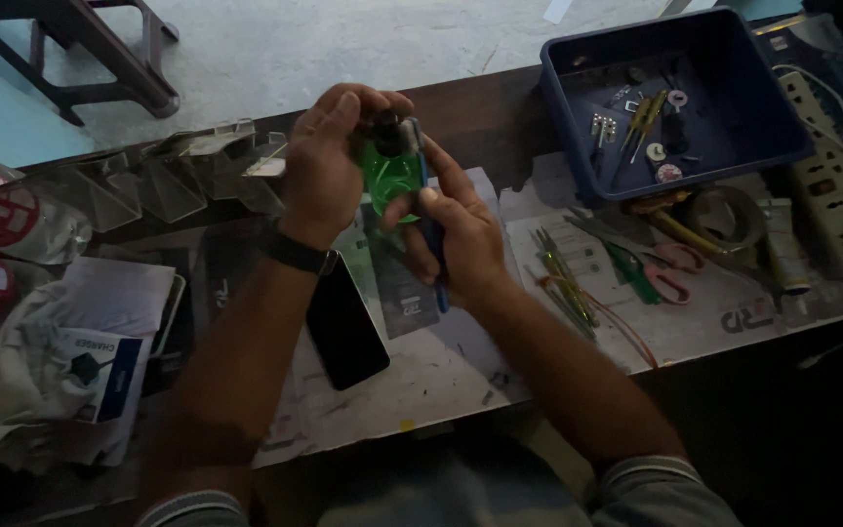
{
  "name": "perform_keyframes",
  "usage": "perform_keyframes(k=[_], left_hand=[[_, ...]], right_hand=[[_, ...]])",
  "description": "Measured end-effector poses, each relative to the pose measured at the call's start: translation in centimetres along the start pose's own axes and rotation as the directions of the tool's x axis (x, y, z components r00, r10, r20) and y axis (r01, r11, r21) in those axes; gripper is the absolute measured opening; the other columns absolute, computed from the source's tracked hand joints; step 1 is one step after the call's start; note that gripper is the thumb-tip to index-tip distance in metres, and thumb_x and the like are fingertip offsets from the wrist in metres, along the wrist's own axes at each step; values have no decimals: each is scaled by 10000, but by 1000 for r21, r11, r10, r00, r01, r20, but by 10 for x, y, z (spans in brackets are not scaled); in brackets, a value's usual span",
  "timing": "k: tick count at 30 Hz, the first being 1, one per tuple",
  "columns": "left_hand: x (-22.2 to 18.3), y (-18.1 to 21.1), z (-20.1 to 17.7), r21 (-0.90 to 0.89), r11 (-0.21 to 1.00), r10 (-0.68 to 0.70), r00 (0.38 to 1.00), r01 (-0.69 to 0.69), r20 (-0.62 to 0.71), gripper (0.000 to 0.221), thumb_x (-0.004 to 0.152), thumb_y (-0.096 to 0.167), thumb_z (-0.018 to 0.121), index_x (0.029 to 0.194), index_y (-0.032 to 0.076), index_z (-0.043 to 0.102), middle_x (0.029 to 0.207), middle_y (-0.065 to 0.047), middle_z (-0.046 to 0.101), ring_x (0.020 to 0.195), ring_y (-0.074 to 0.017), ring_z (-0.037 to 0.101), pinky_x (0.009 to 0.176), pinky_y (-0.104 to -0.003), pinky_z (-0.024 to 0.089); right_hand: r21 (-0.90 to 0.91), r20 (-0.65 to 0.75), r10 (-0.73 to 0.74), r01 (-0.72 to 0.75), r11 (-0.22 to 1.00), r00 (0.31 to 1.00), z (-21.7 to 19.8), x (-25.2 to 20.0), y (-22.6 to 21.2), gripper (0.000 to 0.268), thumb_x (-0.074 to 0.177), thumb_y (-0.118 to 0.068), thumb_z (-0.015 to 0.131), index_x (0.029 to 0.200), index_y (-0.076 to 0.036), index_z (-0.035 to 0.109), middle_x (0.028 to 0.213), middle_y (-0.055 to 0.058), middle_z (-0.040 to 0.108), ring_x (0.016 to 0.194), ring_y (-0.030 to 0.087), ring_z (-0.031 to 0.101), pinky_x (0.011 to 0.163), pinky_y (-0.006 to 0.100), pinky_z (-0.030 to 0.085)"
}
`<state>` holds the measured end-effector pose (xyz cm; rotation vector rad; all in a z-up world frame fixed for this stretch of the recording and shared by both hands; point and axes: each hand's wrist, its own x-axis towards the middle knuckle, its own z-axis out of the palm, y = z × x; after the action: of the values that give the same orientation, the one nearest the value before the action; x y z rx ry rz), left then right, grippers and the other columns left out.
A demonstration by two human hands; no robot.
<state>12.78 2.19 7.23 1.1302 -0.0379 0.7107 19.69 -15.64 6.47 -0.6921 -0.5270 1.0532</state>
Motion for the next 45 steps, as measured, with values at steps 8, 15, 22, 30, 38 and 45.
perform_keyframes(k=[8,15,22,30,38,45], left_hand=[[1,-3,3,98,995,-13,999,17,-36,150,1108,215,593,1062,80,640,1077,-74,725,982,-138,686,943,-313,582],[7,-8,1,12,998,-58,998,58,-34,57,1052,129,622,1042,73,634,1053,-50,712,932,-115,672,888,-288,576],[9,-20,-6,219,975,50,998,-40,-40,61,1042,139,620,1040,81,640,1015,-22,680,886,-104,635,873,-278,555],[-9,-17,-14,242,957,174,984,-161,-33,242,1038,241,554,1169,73,669,1167,-30,707,1080,-154,659,996,-293,527],[-114,29,-59,840,509,93,982,-189,165,174,1120,100,574,1283,94,637,1214,-73,631,1119,-207,638,992,-370,515],[-153,63,-23,668,-264,-287,718,-696,635,420,867,121,771,1283,142,712,1364,-114,702,1275,-293,579,1043,-498,420]], right_hand=[[-149,-27,-68,63,987,997,0,1,4,608,1109,-82,447,1682,-162,261,983,149,707,482,73,514,406,239,419],[-245,-15,-127,119,962,992,-2,5,1,606,1105,-53,487,1678,-128,307,949,98,725,522,50,524,437,221,427],[-431,20,-153,146,890,988,-5,7,-2,597,1120,-63,508,1679,-130,309,879,49,700,521,34,507,429,219,427],[-539,6,-140,122,834,990,-9,9,-11,605,1097,-79,521,1669,-127,331,919,68,717,526,32,495,421,216,425],[-734,146,-258,280,619,955,-47,-10,-29,365,1180,-181,502,1538,-110,488,1038,91,754,534,69,504,454,247,451],[-927,320,-143,341,158,937,-57,-52,-32,269,1157,-244,659,1371,-96,592,1028,74,731,775,160,659,747,365,600]])
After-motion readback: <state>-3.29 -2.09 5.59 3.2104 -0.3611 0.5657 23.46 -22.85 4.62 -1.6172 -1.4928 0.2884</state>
